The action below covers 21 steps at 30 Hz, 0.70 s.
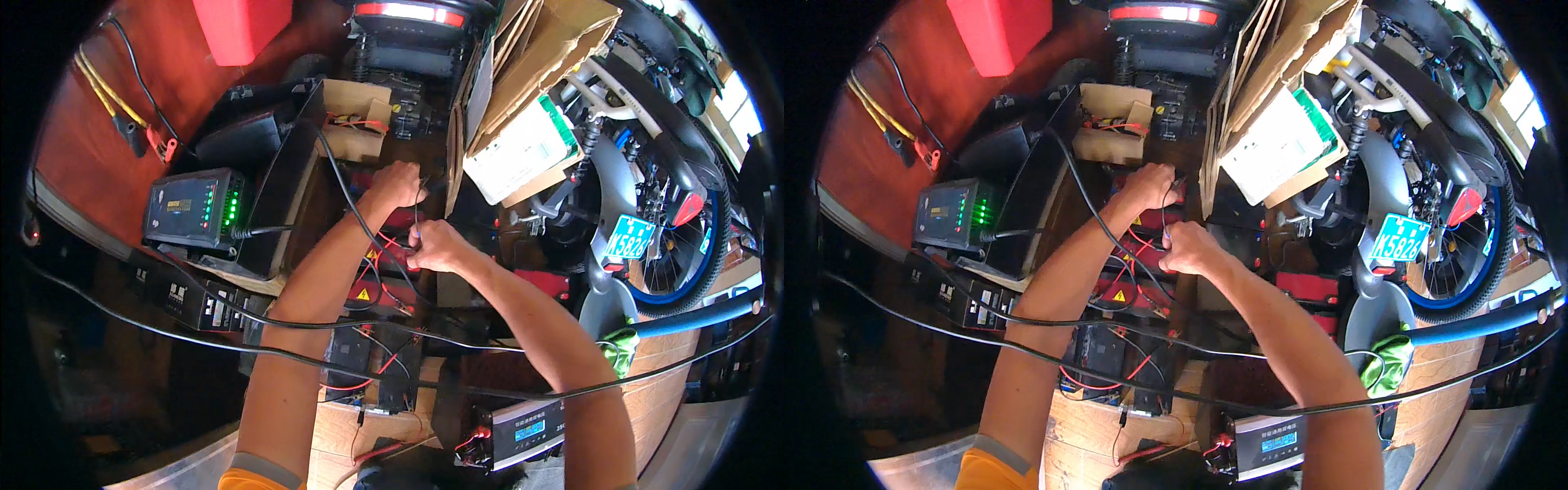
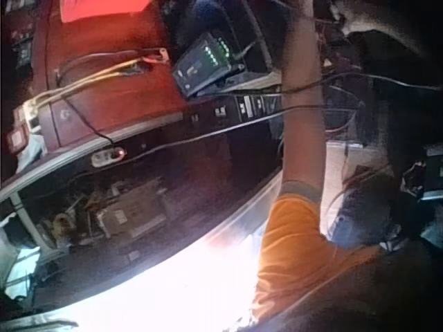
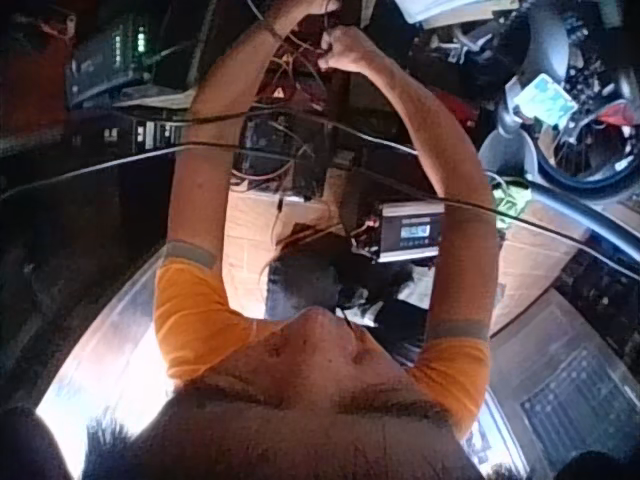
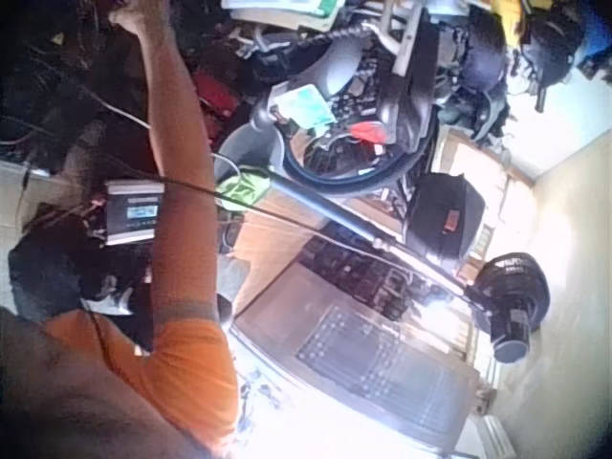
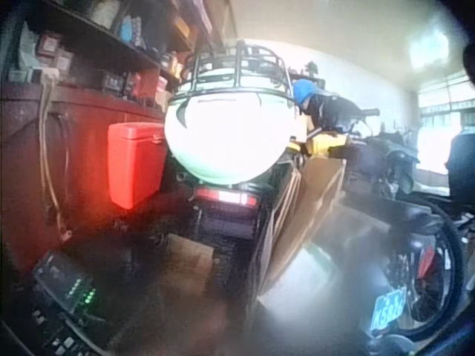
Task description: The person uses a multimeter to test connections on several red batteries and a power inverter. They connect and disconnect probes to battery terminals and the inverter, then place the inverter into a black mesh bag.
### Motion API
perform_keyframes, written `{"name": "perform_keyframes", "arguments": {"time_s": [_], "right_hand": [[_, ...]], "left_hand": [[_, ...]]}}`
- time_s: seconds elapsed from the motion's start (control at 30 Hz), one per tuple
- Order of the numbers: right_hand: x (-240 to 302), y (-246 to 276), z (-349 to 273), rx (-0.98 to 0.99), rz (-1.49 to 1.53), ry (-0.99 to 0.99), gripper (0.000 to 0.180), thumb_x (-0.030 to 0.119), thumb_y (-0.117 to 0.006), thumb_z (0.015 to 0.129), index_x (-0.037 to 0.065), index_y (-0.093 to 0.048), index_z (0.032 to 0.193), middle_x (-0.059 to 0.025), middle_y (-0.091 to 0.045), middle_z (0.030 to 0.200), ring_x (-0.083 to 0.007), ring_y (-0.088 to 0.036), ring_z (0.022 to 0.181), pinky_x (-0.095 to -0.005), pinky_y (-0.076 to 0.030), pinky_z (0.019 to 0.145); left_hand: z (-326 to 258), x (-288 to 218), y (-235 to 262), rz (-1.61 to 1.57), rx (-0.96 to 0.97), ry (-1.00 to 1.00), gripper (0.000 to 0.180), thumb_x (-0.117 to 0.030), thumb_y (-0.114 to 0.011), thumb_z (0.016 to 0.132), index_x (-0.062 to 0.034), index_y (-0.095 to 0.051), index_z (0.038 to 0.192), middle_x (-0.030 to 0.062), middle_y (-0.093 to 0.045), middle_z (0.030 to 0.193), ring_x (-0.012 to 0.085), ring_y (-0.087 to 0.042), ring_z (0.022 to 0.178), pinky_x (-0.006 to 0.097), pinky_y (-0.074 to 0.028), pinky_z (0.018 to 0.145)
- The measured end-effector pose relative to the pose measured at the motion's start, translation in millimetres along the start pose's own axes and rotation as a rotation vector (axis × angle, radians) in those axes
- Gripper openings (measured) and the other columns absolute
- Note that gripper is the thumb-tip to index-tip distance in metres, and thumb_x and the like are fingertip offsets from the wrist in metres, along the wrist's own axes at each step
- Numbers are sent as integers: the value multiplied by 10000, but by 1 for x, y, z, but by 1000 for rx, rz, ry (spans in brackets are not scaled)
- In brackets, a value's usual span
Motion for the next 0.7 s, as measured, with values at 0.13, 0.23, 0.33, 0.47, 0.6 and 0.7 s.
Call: {"name": "perform_keyframes", "arguments": {"time_s": [0.13,0.23,0.33,0.47,0.6,0.7], "right_hand": [[18,2,-29,94,47,92,463,338,-777,729,16,-731,1059,-216,-749,977,-407,-726,961,-478,-575,853],[27,2,-43,311,15,24,468,394,-701,743,0,-739,992,-250,-730,999,-424,-712,995,-495,-570,854],[34,-3,-52,259,-10,-75,441,383,-699,704,3,-746,922,-262,-730,966,-433,-719,964,-491,-573,830],[38,-13,-52,470,87,-228,450,368,-663,745,34,-736,1037,-254,-735,1054,-407,-726,989,-475,-576,840],[53,-27,-53,349,25,-117,390,314,-706,771,28,-750,1031,-234,-751,1076,-377,-739,1016,-465,-587,851],[60,-32,-57,222,-158,-267,391,289,-714,798,18,-756,1076,-226,-757,1105,-381,-736,1064,-479,-584,911]], "left_hand": [[-19,-14,19,29,111,80,417,-455,-673,840,-136,-785,1082,199,-757,1089,430,-723,1032,533,-598,881],[-29,-21,13,129,250,20,449,-479,-637,860,-150,-775,1132,179,-755,1135,418,-714,1073,532,-589,906],[-39,-17,-7,84,269,-12,448,-471,-608,878,-158,-760,1160,150,-751,1168,418,-710,1069,521,-581,917],[-46,-16,-24,30,204,-135,413,-444,-636,872,-124,-752,1106,166,-750,1130,423,-719,1011,531,-590,851],[-59,-20,-20,92,291,-8,409,-396,-750,834,-91,-762,1107,216,-752,1100,420,-727,1018,526,-598,848],[-67,-20,-13,131,329,54,417,-362,-801,814,-74,-772,1115,222,-754,1105,409,-729,1047,515,-600,866]]}}
Point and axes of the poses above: each hand's wrist, its own z-axis towards the middle knuckle, its own y-axis out of the back of the hand, x = y × z, the point moved 1 cm from there along z, towards the middle knuckle
